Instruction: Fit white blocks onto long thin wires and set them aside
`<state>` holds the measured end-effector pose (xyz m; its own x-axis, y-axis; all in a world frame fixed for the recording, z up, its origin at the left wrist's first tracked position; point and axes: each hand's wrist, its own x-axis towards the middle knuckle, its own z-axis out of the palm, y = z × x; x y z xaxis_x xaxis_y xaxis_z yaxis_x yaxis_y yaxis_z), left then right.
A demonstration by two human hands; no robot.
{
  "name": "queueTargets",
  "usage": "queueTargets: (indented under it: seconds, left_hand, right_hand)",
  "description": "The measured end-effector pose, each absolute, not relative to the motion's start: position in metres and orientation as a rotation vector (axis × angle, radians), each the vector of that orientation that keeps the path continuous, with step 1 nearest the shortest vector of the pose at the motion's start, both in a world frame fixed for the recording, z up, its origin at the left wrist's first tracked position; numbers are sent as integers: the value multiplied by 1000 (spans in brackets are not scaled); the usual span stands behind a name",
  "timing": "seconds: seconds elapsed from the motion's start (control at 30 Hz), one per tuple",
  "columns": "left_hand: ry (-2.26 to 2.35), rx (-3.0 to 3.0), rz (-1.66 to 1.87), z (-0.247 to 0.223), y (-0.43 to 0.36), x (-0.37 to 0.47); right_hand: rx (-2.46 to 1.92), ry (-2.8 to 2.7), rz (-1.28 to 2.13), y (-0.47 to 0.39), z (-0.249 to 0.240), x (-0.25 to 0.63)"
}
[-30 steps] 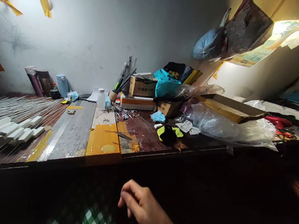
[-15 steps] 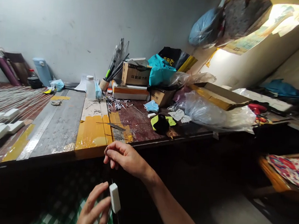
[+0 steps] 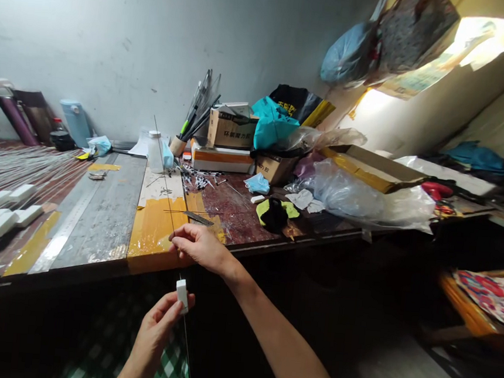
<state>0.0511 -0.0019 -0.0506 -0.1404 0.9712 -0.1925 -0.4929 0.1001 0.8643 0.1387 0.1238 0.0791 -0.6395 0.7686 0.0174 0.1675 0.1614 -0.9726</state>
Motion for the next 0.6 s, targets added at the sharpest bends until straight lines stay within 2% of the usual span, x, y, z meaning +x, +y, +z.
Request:
queueTargets:
  seconds: [0.2,0.33,0.6]
  left_hand:
    - [1091,698,1499,-35,5,39]
    - [1113,743,1575,-37,17,34]
    - [1217,776,1622,-47,30,33]
  right_hand:
    - [-933,-1917,1261,131,77,128]
    - [-1086,-1933,1049,99,64,148]
    - [-1441,-1830,1181,15,-43,167]
